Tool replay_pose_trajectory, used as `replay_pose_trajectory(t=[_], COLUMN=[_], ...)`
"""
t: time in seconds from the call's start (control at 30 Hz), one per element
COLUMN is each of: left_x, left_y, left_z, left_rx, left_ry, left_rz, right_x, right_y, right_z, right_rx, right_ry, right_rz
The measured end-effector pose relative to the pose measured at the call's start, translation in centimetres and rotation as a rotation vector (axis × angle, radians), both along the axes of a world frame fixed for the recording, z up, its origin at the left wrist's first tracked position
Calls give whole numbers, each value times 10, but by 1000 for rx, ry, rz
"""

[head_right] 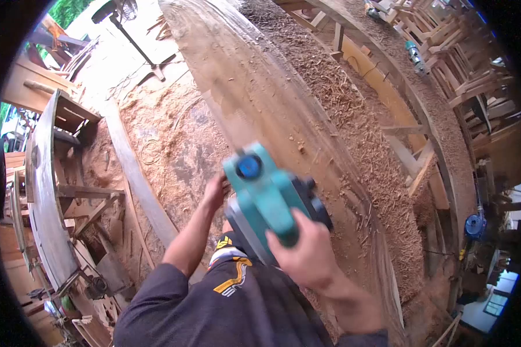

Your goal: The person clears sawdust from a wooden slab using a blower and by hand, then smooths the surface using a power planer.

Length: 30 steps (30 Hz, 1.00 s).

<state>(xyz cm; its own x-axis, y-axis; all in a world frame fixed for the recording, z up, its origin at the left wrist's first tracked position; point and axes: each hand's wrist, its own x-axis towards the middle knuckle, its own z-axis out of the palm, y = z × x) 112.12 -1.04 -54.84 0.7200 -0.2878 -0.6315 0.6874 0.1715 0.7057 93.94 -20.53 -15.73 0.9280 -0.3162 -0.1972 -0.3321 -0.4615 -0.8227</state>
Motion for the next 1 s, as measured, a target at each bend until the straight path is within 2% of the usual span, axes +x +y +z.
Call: replay_pose_trajectory(t=[0.03, 0.07, 0.1, 0.13, 0.17, 0.2, 0.23, 0.27, 0.3, 0.33, 0.37, 0.47, 0.57, 0.7, 0.77, 0.8, 0.83, 0.93, 1.0], left_x=[-25, -48, -63, -67, -68, -58, -41, -19, 3, 32, 52, 112, 131, 135, 140, 133, 129, 141, 143], left_y=[11, 13, 11, 26, 40, 33, 41, 46, 42, 49, 34, 26, -7, -45, -53, -54, -49, -37, -27], left_z=[-23, -10, 7, -12, -31, -16, -16, -4, 41, 38, 87, 129, 187, 202, 189, 201, 199, 184, 170], left_rx=[6, 2, 0, 1, 4, 81, 55, 37, 56, 26, 59, 11, 69, 88, 94, 92, 82, -34, -15], left_ry=[32, 139, 243, 268, 294, 295, 239, 133, 56, -36, -9, -194, -303, -420, -406, -414, -413, -402, -371], left_rz=[-24, 77, 174, 106, 41, 191, 157, 161, 197, 178, 250, 181, 73, -62, 4, 4, -14, -18, -63], right_x=[40, 82, 127, 172, 212, 253, 277, 275, 271, 266, 252, 167, 30, -170, -251, -267, -308, -288, -227], right_y=[3, 7, 5, 3, 6, 7, 8, 7, 6, 5, 5, 4, -1, -11, -8, -7, -39, -32, -23], right_z=[-2, -7, -19, -21, -21, -26, -33, -42, -53, -57, -55, -46, -37, -49, -70, -74, -55, -66, -60], right_rx=[-25, 94, 0, 108, 99, 43, -11, 94, 201, 304, 282, 301, 338, 189, -72, -138, 42, 283, 210], right_ry=[-53, -188, -263, -206, -144, -180, -221, -247, -272, -294, -310, -324, -248, -195, -341, -369, -132, -99, -176], right_rz=[13, 24, 51, 104, 122, 115, 112, 119, 121, 129, 110, 57, -51, -230, -378, -426, 25, -96, -73])
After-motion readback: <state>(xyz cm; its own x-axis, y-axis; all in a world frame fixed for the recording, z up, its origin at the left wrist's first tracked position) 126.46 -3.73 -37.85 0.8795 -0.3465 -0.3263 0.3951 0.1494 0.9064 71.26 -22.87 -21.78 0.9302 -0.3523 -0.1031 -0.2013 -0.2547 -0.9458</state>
